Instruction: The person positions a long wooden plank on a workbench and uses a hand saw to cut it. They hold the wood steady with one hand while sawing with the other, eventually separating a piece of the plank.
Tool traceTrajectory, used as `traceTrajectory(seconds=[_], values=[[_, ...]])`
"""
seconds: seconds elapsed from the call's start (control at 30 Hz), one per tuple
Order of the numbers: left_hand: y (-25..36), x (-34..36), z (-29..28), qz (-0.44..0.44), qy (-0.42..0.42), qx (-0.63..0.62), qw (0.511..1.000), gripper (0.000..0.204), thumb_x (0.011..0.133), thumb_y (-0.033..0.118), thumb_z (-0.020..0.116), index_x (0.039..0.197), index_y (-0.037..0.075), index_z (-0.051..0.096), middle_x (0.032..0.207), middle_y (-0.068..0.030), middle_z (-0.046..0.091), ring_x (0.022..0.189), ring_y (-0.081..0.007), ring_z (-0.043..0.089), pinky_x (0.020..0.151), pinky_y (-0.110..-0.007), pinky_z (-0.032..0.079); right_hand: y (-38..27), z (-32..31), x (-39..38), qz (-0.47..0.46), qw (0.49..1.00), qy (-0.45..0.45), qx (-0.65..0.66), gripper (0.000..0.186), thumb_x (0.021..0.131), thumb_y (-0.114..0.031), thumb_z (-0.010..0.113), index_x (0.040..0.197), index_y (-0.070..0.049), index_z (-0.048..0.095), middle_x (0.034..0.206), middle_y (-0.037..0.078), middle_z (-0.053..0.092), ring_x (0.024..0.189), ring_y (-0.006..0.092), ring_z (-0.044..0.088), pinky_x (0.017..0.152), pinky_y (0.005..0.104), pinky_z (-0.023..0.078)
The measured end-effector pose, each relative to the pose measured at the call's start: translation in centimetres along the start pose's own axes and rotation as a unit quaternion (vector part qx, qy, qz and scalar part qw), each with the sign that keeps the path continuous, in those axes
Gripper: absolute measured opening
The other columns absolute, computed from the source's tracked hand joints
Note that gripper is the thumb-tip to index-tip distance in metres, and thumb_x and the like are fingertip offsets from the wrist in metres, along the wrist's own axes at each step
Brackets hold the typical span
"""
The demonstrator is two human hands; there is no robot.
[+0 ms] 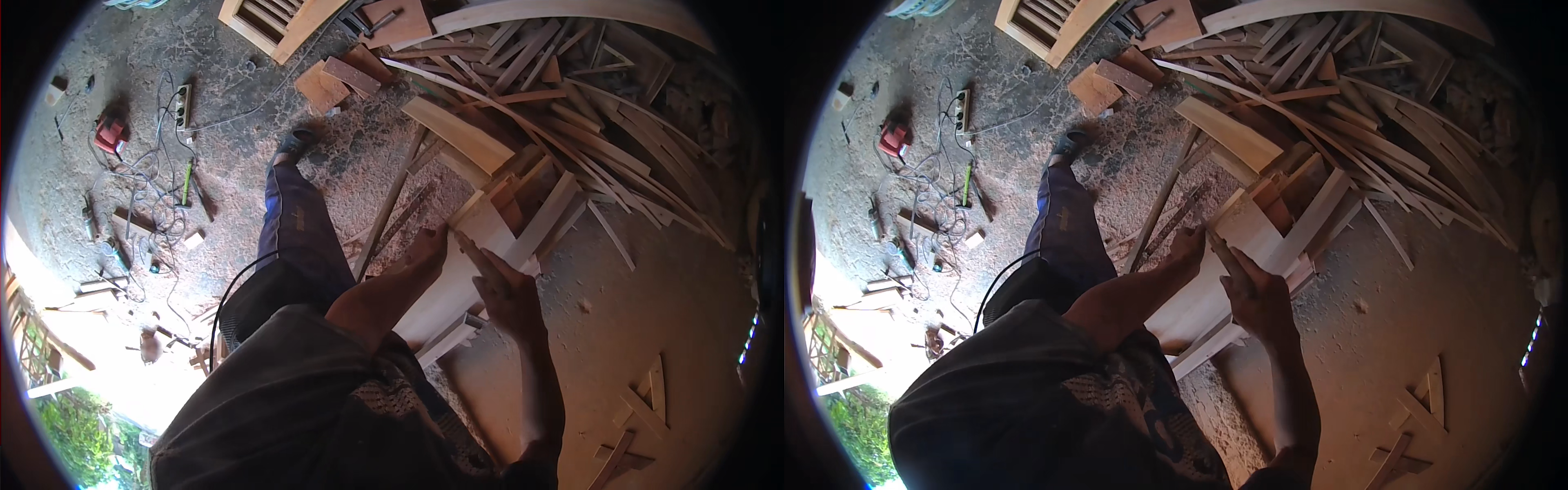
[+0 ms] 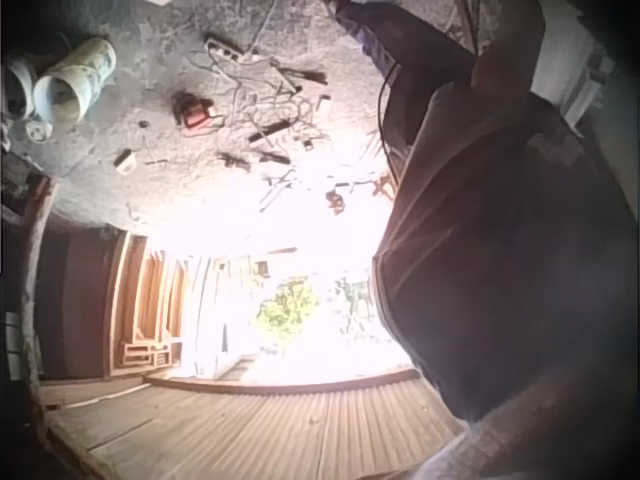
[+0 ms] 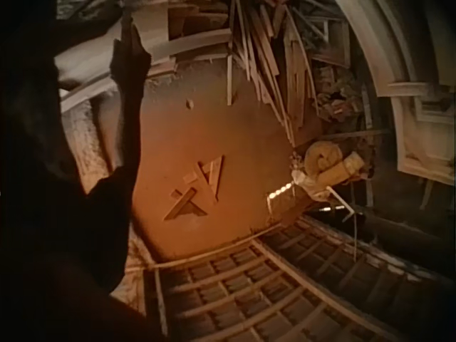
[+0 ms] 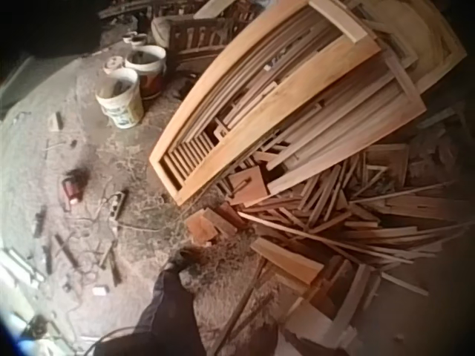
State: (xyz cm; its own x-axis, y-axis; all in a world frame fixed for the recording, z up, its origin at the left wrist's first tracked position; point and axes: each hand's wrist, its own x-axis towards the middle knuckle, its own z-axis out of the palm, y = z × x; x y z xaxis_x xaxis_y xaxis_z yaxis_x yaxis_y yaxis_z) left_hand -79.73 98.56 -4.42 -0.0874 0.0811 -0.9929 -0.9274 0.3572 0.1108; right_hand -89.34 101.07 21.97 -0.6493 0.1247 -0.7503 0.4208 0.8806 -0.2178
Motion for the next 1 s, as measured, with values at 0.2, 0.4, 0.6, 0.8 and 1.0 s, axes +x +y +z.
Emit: traceTrajectory(seconds=[0.2,0.4,0.6,0.8,1.0], values=[[1.1,-0.5,0.3,-0.017,0.012,-0.018,1.0,0.049,0.085,0.046,0.066,0.104,0.001,0.068,0.105,-0.0216,0.068,0.1,-0.033,0.065,0.086,-0.044,0.047,-1.5,-1.8,-3.3,0.033,0.999,-0.025,-0.016,0.062,0.091,-0.011,0.061,0.148,-0.023,0.04,0.122,0.01,0.065,0.089,0.0348,0.069,0.068,0.0409,0.057],[1.9,0.2,1.0,0.001,0.038,-0.008,0.999,0.049,0.086,0.047,0.064,0.104,0.002,0.068,0.103,-0.0205,0.069,0.1,-0.0337,0.065,0.086,-0.044,0.047,-5.4,-7.6,-7.8,0.062,0.997,-0.044,-0.017,0.058,0.092,-0.009,0.059,0.146,-0.018,0.043,0.127,0.011,0.063,0.092,0.0347,0.068,0.067,0.0384,0.057],[1.0,-0.1,0.3,-0.001,0.011,0.01,1.0,0.05,0.086,0.049,0.064,0.104,0.002,0.069,0.104,-0.0201,0.069,0.103,-0.0341,0.065,0.087,-0.045,0.047,1.5,0.7,0.1,0.03,0.999,0.002,-0.018,0.052,0.091,-0.009,0.059,0.141,-0.018,0.049,0.125,0.013,0.063,0.093,0.0382,0.066,0.073,0.0424,0.056],[2.2,-0.5,0.7,-0.033,0.026,-0.017,0.999,0.049,0.087,0.047,0.065,0.107,0.003,0.068,0.107,-0.0198,0.069,0.103,-0.0333,0.064,0.087,-0.045,0.047,-1.1,-1.4,-1.8,0.007,1.0,-0.003,-0.012,0.055,0.091,-0.009,0.058,0.143,-0.02,0.047,0.127,0.013,0.062,0.094,0.0368,0.066,0.074,0.0399,0.057],[1.2,0.3,1.1,-0.01,0.013,-0.042,0.999,0.046,0.087,0.045,0.065,0.103,0.002,0.065,0.102,-0.018,0.067,0.097,-0.0306,0.064,0.085,-0.043,0.047,-3.4,-4.8,-3.6,0.02,1.0,-0.01,0.012,0.053,0.091,-0.011,0.06,0.142,-0.019,0.048,0.121,0.014,0.064,0.084,0.0364,0.067,0.068,0.0389,0.057]])
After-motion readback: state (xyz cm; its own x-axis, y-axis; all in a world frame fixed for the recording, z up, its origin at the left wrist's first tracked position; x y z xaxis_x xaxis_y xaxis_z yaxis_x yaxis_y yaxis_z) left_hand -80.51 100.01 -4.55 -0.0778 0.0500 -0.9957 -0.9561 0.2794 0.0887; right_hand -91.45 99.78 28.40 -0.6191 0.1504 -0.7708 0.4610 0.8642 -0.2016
